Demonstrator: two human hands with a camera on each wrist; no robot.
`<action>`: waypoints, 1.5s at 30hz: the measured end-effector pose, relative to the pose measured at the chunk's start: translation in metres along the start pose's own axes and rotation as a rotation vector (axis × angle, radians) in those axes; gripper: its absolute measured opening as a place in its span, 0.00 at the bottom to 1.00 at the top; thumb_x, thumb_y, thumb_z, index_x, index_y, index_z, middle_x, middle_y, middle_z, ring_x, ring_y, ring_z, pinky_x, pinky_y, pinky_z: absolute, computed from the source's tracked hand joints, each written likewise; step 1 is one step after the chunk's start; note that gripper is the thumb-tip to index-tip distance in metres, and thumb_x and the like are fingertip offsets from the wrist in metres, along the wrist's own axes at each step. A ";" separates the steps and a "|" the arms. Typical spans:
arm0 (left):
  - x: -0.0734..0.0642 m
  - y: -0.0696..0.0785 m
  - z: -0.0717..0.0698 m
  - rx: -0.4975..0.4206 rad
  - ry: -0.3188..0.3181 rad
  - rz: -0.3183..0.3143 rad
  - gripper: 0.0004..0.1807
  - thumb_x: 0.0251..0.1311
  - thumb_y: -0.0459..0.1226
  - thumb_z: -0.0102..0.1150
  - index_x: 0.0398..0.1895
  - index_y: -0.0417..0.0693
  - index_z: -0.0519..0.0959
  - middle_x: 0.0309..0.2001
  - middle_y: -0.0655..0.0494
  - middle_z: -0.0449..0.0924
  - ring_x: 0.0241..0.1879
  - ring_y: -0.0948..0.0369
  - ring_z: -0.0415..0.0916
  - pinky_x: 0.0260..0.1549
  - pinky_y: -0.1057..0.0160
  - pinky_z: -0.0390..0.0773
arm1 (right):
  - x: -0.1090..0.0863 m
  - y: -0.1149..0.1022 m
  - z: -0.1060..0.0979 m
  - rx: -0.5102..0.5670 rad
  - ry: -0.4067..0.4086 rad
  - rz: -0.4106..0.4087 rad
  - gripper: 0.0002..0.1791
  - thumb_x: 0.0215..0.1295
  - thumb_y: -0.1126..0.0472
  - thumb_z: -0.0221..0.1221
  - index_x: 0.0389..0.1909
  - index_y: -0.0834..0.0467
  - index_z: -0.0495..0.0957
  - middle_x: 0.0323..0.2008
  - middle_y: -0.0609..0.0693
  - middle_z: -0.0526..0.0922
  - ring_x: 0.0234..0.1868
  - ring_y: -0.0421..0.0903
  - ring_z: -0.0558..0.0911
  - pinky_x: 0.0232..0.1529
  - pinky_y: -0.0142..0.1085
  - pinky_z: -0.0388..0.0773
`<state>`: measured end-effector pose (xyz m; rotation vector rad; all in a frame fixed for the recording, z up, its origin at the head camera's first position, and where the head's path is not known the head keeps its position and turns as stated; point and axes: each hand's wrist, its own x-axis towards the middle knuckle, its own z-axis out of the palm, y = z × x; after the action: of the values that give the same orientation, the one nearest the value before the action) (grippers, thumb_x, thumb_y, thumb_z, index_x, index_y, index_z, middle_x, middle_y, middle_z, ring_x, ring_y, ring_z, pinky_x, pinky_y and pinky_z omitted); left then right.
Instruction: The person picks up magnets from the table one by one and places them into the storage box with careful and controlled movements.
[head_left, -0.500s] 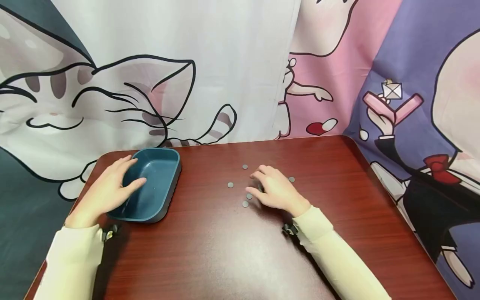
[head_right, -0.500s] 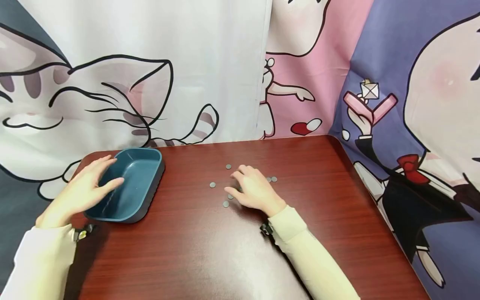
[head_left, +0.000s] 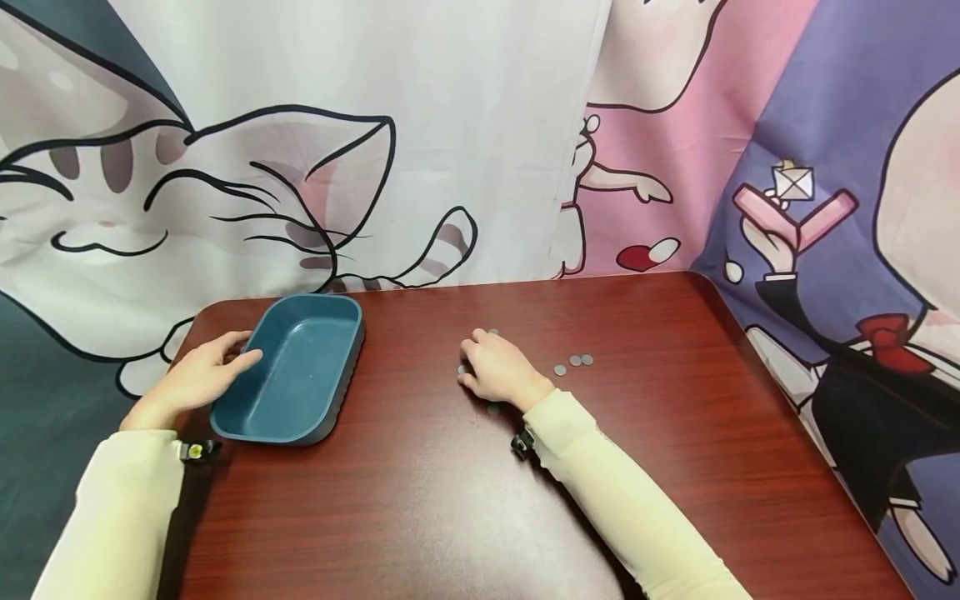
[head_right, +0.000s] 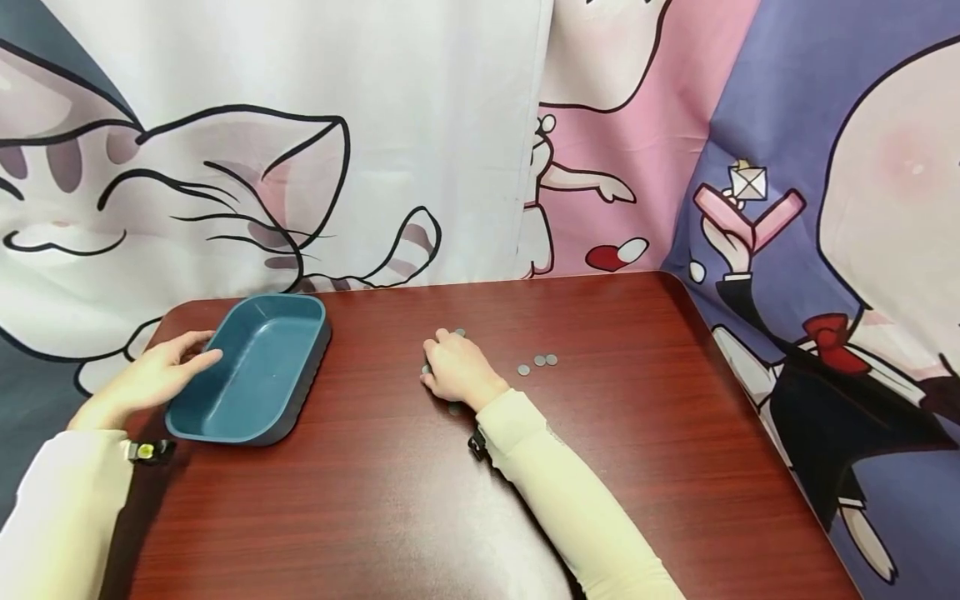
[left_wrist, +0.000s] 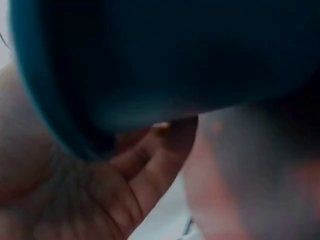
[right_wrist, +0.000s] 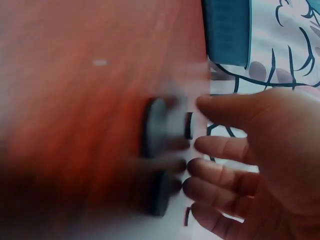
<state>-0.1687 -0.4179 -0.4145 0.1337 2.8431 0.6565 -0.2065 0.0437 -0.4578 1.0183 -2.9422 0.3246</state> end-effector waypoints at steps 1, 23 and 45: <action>0.000 -0.003 0.001 -0.017 -0.009 0.004 0.38 0.81 0.53 0.43 0.78 0.32 0.57 0.66 0.24 0.71 0.60 0.32 0.75 0.51 0.39 0.80 | 0.002 -0.002 -0.001 0.000 -0.017 0.011 0.14 0.66 0.51 0.68 0.41 0.56 0.80 0.41 0.53 0.79 0.41 0.52 0.82 0.50 0.44 0.84; -0.001 0.039 0.045 -0.410 -0.015 -0.005 0.14 0.75 0.43 0.58 0.47 0.41 0.71 0.37 0.45 0.75 0.28 0.60 0.77 0.26 0.60 0.83 | -0.007 -0.002 0.004 0.127 0.014 0.021 0.07 0.41 0.62 0.69 0.21 0.48 0.80 0.25 0.43 0.79 0.30 0.42 0.78 0.34 0.40 0.80; 0.020 0.096 0.069 -0.470 -0.248 0.147 0.42 0.72 0.34 0.57 0.83 0.49 0.48 0.65 0.34 0.69 0.46 0.51 0.84 0.32 0.53 0.88 | -0.027 0.032 -0.029 0.481 0.216 -0.090 0.09 0.47 0.68 0.68 0.30 0.54 0.83 0.28 0.45 0.81 0.25 0.34 0.80 0.29 0.29 0.80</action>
<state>-0.1685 -0.2994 -0.4365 0.3204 2.3866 1.2236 -0.2062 0.0905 -0.4379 1.0642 -2.6671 1.1007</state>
